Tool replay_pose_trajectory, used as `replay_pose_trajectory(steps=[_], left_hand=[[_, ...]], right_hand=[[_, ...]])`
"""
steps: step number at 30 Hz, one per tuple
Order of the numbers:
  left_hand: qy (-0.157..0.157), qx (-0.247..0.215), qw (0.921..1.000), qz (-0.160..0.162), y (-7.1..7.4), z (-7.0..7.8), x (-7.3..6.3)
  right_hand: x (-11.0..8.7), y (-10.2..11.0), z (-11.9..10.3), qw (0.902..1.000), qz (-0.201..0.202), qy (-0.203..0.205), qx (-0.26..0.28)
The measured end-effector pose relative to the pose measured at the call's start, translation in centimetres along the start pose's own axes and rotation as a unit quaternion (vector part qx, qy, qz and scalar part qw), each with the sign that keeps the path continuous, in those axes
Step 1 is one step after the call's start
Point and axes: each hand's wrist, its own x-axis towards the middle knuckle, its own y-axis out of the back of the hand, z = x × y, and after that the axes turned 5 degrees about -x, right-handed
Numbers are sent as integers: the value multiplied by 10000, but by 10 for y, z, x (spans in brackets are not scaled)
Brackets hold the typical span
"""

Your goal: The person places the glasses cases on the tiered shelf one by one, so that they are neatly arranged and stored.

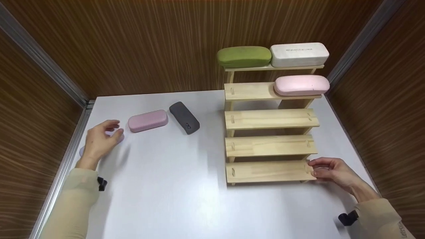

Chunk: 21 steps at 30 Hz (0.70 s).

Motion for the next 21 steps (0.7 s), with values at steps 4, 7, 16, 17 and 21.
replay_pose_trajectory(steps=[4, 7, 16, 17, 21], left_hand=[[284, 39, 9995, 129, 11, -26, -10], [492, 130, 9986, 138, 18, -43, -18], [1035, 455, 9932, 266, 27, -82, -41], [1081, 457, 9927, 268, 26, -85, -43], [1287, 390, 9905, 282, 24, -94, -49]], right_hand=[[0, 0, -1, 9999, 24, -36, -99], [1, 0, -1, 9998, 38, -18, -173], [1, -1, 0, 10000, 14, 3, 1], [1, -1, 0, 10000, -4, 13, 16], [0, -1, 0, 9999, -72, 57, 89]])
